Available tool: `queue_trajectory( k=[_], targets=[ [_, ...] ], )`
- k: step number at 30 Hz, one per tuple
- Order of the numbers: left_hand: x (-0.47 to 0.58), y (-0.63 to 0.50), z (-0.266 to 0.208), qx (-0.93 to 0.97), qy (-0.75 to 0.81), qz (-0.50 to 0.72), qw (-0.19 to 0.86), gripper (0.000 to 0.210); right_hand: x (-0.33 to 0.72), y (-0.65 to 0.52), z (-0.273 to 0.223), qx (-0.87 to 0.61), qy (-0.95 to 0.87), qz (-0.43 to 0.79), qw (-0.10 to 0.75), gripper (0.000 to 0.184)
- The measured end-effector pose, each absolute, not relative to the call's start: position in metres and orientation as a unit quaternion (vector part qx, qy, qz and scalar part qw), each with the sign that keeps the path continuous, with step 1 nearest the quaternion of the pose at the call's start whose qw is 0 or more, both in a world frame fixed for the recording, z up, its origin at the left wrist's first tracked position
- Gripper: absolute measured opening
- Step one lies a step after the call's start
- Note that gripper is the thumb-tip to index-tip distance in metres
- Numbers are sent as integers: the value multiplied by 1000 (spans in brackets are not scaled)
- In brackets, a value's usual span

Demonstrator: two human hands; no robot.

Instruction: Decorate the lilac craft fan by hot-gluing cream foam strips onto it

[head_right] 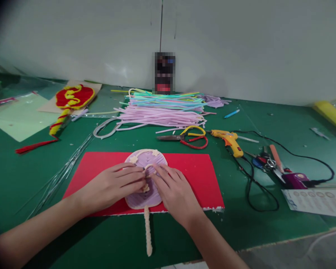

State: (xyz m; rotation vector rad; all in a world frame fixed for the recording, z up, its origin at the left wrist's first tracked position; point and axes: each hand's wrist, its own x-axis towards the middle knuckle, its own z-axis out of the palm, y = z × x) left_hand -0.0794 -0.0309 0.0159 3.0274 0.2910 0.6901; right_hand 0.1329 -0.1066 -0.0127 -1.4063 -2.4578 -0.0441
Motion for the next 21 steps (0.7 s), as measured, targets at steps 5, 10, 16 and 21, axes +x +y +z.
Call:
queue_trajectory(
  k=[5, 10, 16, 21],
  targets=[
    [-78, -34, 12, 975, 100, 191, 49, 21, 132, -106, -11, -500, -855, -14, 137, 37],
    [-78, -33, 10, 978, 105, 170, 52, 21, 132, -105, -9, -506, -849, 5, 150, 37],
    [-79, -33, 5, 973, 110, 197, 40, 18, 134, -115, 2, -466, -853, 12, 233, 37],
    [-81, -33, 1, 967, 124, 215, 50, 19, 128, -126, 5, -433, -871, 25, 231, 32]
  ],
)
